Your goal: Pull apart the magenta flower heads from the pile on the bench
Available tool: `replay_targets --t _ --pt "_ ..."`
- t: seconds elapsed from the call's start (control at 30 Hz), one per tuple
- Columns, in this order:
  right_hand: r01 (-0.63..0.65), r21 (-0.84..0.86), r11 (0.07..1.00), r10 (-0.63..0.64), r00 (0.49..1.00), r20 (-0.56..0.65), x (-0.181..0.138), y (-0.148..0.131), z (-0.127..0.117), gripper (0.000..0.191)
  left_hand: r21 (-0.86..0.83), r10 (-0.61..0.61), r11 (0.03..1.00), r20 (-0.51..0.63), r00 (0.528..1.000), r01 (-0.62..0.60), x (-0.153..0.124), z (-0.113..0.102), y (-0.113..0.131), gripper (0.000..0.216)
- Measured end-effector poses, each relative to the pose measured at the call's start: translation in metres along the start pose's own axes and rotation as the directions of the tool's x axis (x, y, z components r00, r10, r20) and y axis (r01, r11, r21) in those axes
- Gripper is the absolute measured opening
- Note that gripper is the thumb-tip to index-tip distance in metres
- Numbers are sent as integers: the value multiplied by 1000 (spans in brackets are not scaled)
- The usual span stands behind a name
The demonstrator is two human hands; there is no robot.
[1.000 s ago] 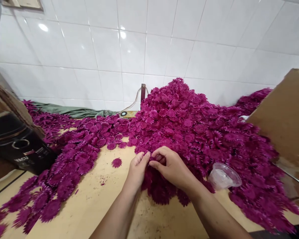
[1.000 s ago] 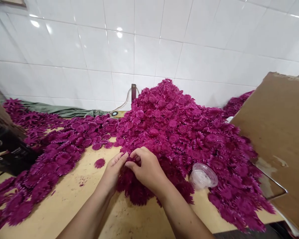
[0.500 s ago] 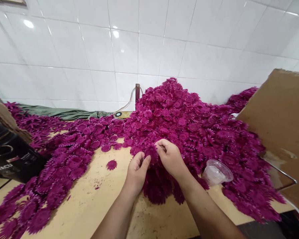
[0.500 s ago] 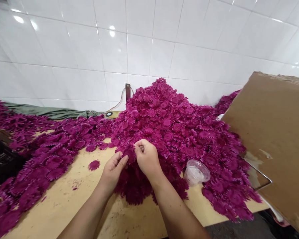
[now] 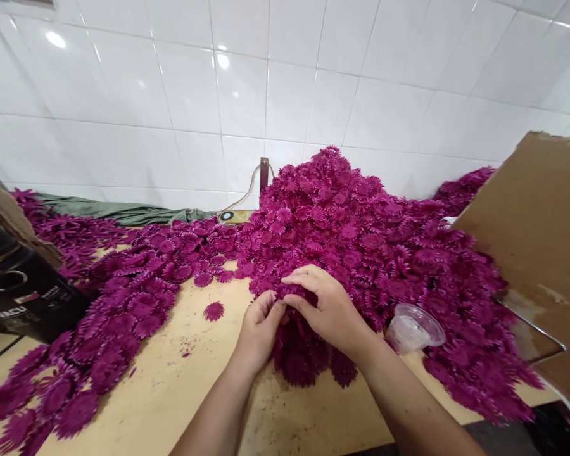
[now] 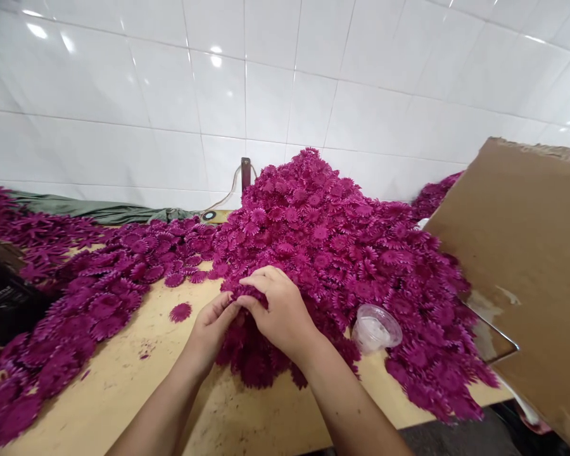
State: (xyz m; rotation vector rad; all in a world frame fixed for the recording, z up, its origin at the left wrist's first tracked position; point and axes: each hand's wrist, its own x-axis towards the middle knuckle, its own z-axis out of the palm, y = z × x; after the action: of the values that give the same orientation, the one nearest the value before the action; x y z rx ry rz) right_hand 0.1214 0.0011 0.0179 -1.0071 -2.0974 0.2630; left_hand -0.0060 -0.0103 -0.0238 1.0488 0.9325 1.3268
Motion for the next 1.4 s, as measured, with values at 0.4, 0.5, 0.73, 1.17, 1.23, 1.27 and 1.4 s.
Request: replay_targets --t 0.4,0.5,0.73,1.17,1.23,1.27,1.4 --pt "-360 10 933 343 879 -333 6 11 7 21 210 121 969 46 992 -128 -1 3 -4 31" --pt "-412 48 910 399 837 -375 16 12 18 22 190 138 972 28 990 -141 4 6 -1 32" --pt "-449 242 860 501 652 -569 46 41 -3 21 61 68 996 11 998 -69 -13 1 12 29" --pt "-406 735 543 676 730 -97 25 24 7 35 170 -58 983 -71 996 69 -14 -45 19 20" --pt "-412 744 526 688 720 -87 20 27 7 35 324 19 945 -176 984 40 -13 -63 12 25" --pt "-413 744 525 688 720 -85 18 28 5 35 398 45 917 -198 979 38 -14 -72 9 27" --pt "-439 714 545 691 717 -87 14 28 3 33 747 107 664 -143 984 36 -17 -103 4 25"
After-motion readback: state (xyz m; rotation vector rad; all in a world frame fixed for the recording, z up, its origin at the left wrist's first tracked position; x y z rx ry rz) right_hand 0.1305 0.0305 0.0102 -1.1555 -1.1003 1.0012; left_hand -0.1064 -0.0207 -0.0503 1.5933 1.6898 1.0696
